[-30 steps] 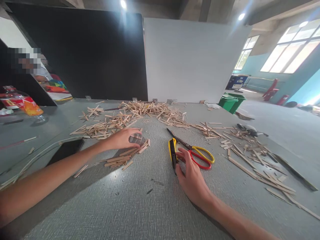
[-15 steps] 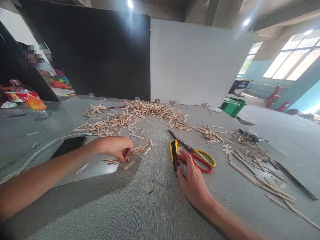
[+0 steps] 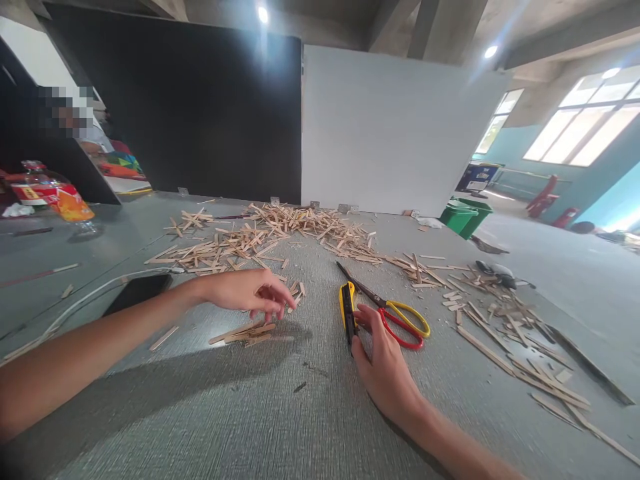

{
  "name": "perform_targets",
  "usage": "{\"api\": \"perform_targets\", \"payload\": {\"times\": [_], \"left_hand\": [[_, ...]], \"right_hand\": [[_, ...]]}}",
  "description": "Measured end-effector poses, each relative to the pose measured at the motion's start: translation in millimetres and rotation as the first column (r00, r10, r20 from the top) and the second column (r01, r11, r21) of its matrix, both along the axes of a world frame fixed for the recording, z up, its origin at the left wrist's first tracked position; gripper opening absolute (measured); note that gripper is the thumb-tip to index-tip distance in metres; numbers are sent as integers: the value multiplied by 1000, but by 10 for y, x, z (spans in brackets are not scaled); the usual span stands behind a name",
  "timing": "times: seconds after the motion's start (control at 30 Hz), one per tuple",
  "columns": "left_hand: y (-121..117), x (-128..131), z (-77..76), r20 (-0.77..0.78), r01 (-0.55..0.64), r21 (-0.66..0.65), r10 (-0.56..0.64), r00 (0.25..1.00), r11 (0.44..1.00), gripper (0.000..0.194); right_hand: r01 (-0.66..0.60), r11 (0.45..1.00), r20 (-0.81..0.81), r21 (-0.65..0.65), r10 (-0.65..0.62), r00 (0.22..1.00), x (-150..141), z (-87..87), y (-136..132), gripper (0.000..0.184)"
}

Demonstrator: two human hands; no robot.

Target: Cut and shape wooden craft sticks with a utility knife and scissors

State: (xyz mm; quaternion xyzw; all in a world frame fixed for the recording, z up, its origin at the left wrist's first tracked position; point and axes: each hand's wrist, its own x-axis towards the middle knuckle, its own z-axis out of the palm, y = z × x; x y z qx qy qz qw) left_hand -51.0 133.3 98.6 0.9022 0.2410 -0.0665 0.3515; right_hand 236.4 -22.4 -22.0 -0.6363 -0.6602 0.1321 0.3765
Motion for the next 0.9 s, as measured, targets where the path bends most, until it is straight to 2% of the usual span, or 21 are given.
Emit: {"api": "perform_targets", "payload": {"times": [0.07,0.13,0.23,0.33,0.47,0.57,0.63,0.67,0.73,0.8,0.83,0.9], "left_hand": [[10,1,-20,29,-24,70,22,999,997,26],[23,-4,-67,-14,-20,111,22,1000,994,16],[19,-2,-160,-116,4,105,8,993,995,10],[-29,23,-211,-154,26,107,-9,988,994,9],[-87,40,-141,-136,47,114,-32,990,992,12],[-51,2,-37,-62,-17,186,30,998,982,3],[12,-40,18,7,-132,295,136,991,946,10],[49,-62,37,46,-205,362,202,978,910,17],[111,-103,60,124,-340,487,321,939,804,32],[134,-133,68,153,-401,564,386,910,722,39],[126,-143,66,132,-393,578,394,910,715,37],[69,-150,54,15,-315,548,367,930,775,22]], "right_hand": [[-1,1000,-1,1,1,1000,-1,0,0,46],[-8,1000,-4,4,8,1000,-3,1,-1,47],[-7,1000,-1,11,7,1000,-7,4,-5,46],[-2,1000,4,13,2,1000,-6,1,-11,46],[-3,1000,3,8,3,1000,0,-4,-10,47],[-3,1000,4,-1,3,1000,1,-5,-5,47],[-7,1000,5,1,7,1000,0,-8,-1,47],[-7,1000,8,4,7,1000,1,-10,-1,47],[-5,1000,13,11,5,1000,4,-15,-1,47],[-5,1000,17,15,4,1000,9,-18,-3,46],[-5,1000,19,14,5,1000,11,-18,-4,46],[-6,1000,22,11,6,1000,11,-17,-5,46]]}}
